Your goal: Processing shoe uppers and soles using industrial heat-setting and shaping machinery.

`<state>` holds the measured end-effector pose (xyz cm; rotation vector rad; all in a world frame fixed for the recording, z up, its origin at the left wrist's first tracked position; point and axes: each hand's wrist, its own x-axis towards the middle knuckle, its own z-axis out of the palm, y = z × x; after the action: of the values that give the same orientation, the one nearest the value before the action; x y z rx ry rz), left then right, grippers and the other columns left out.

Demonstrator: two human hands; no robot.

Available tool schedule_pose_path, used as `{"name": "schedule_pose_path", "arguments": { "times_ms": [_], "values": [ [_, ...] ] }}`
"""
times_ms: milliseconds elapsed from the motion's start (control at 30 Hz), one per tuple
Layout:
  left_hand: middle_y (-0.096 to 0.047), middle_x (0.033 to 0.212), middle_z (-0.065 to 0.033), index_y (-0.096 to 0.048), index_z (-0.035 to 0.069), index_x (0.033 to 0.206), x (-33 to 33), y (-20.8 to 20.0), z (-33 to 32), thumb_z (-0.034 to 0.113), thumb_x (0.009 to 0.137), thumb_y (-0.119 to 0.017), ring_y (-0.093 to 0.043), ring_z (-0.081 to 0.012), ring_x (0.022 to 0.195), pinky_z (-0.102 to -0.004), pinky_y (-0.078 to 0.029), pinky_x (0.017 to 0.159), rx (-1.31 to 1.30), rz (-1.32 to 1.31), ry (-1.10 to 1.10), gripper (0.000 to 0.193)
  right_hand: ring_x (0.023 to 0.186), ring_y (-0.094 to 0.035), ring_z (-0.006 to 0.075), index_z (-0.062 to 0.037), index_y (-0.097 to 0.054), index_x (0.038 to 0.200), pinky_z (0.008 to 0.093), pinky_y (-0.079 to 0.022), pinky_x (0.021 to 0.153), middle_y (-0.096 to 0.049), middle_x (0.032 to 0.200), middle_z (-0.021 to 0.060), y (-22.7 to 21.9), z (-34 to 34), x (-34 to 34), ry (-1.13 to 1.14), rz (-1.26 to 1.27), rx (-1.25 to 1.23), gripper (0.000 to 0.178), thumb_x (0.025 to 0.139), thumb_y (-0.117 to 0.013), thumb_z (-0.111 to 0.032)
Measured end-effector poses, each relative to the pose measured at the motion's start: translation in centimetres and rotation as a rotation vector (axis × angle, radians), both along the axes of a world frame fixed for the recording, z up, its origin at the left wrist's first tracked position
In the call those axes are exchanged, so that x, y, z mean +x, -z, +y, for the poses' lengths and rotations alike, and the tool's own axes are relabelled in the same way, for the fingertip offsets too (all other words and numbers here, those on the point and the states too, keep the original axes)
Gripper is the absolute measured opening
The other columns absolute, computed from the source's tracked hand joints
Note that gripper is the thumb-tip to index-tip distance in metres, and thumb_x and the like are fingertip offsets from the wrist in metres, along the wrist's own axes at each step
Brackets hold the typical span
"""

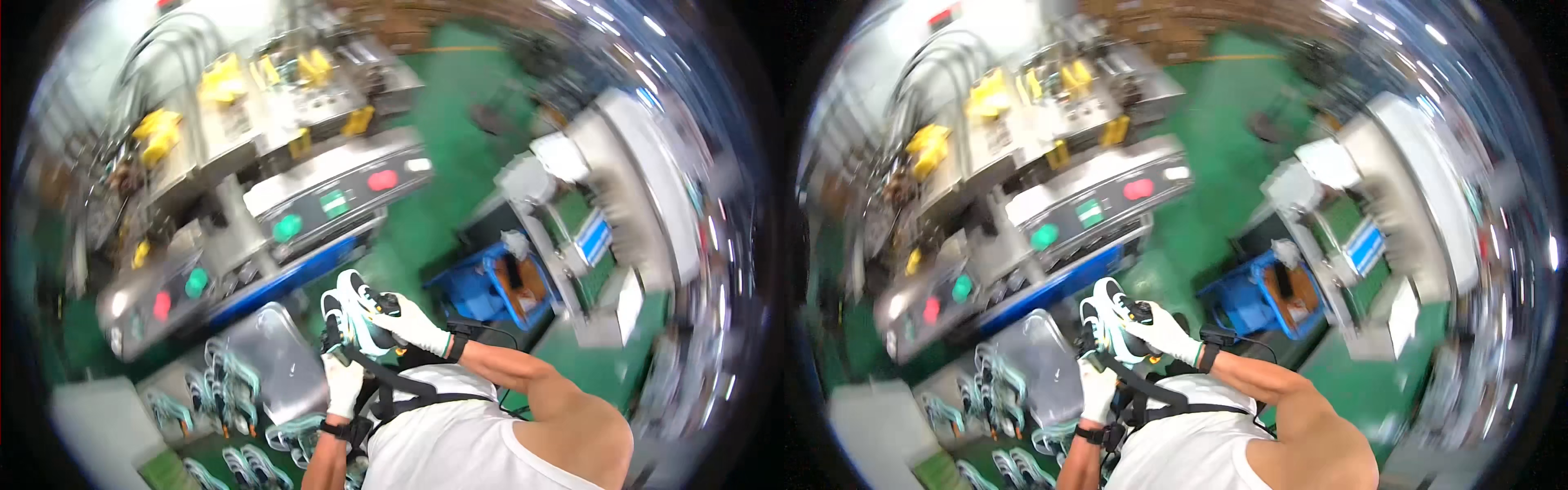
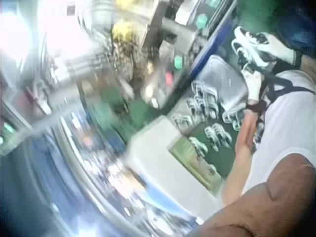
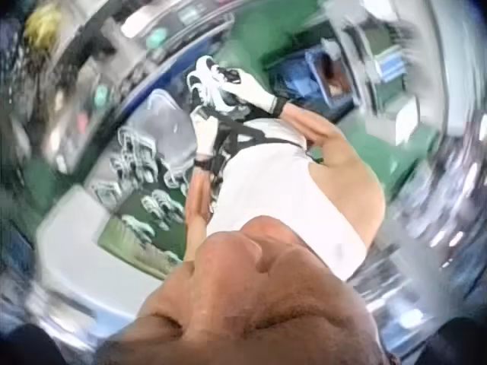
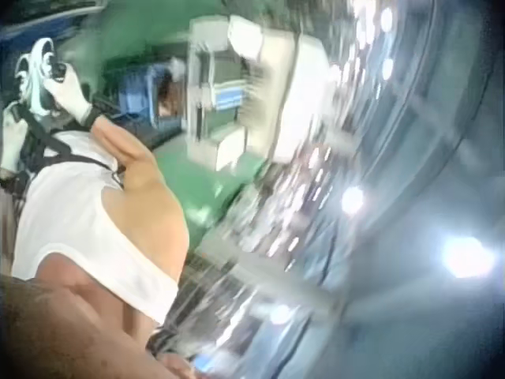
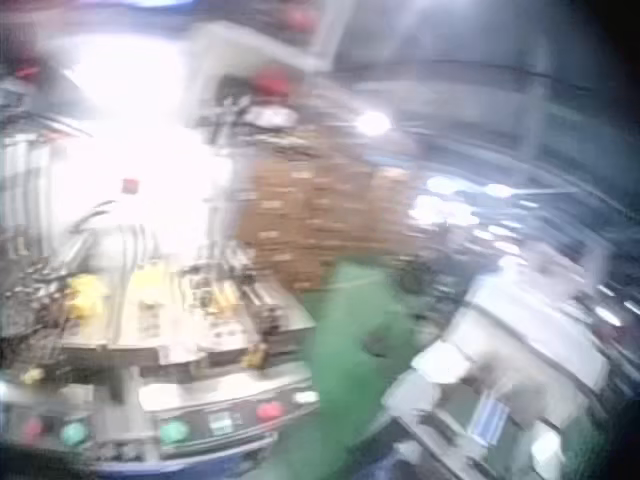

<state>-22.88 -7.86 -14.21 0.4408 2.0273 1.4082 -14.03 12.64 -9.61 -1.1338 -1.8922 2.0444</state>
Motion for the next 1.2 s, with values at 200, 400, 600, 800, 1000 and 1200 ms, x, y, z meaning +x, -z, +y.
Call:
{"name": "schedule_pose_path", "arguments": {
  "times_ms": [200,400,600,800,1000,1200],
  "values": [
    [-0.064,0.109,-0.0091,-0.05,-0.004,0.123,0.5,-10.4,17.1,0.008,0.083,-0.076,-0.061,-0.0165,0.092,-0.0328,-0.053,0.08,0.173,-0.006,0.58,0.049,0.095,-0.062,0.0144,0.0027,-0.057,0.13,0.0295,-0.051,0.084,-0.067,0.108,0.0088,-11.0,8.2,12.9,0.766,0.089,-0.145,0.06,0.085,-0.079,-0.03],
    [-0.062,0.122,-0.0195,-0.044,-0.005,0.138,12.1,-17.4,36.3,0.008,0.082,-0.075,-0.063,-0.0254,0.11,-0.0363,-0.05,0.097,0.244,0.152,0.894,0.066,0.099,-0.065,0.0189,0.0039,-0.055,0.129,0.0324,-0.051,0.09,-0.068,0.112,0.0119,-13.2,16.8,29.9,1.284,0.012,0.646,0.057,0.084,-0.076,-0.023],
    [-0.055,0.135,-0.0268,-0.035,-0.003,0.149,25.7,-11.5,55.2,0.01,0.082,-0.076,-0.056,-0.039,0.126,-0.0395,-0.046,0.106,0.54,0.466,0.975,0.08,0.114,-0.063,0.0419,0.0003,-0.04,0.145,0.0443,-0.049,0.098,-0.062,0.125,0.0284,-10.0,26.6,41.6,1.433,-0.751,0.793,0.077,0.084,-0.074,-0.03],
    [-0.045,0.146,-0.028,-0.032,-0.002,0.15,33.0,-10.6,67.4,0.016,0.084,-0.074,-0.045,-0.0412,0.136,-0.0412,-0.04,0.113,0.52,0.513,1.089,0.081,0.114,-0.063,0.0411,0.0025,-0.047,0.138,0.0449,-0.049,0.099,-0.063,0.122,0.0289,-8.8,39.2,48.2,1.433,-0.749,0.707,0.069,0.084,-0.074,-0.031],
    [-0.039,0.154,-0.0267,-0.037,-0.002,0.15,22.8,-10.0,56.4,0.017,0.095,-0.062,-0.036,-0.0363,0.146,-0.0397,-0.029,0.12,0.553,0.301,1.147,0.063,0.137,-0.046,0.0351,0.0084,-0.04,0.145,0.0432,-0.031,0.118,-0.046,0.148,0.0261,-10.7,38.2,40.6,1.276,-0.534,1.225,0.06,0.097,-0.064,-0.019],
    [-0.069,0.11,-0.0239,-0.065,0.003,0.12,6.1,-3.8,30.5,0.033,0.099,-0.053,-0.067,-0.0412,0.1,-0.0463,-0.053,0.092,-0.165,0.287,0.87,0.039,0.128,-0.055,0.0257,0.0051,-0.05,0.141,0.038,-0.043,0.109,-0.057,0.141,0.0169,-5.4,27.0,20.9,0.643,0.16,0.664,0.043,0.1,-0.057,-0.006]
  ]
}}
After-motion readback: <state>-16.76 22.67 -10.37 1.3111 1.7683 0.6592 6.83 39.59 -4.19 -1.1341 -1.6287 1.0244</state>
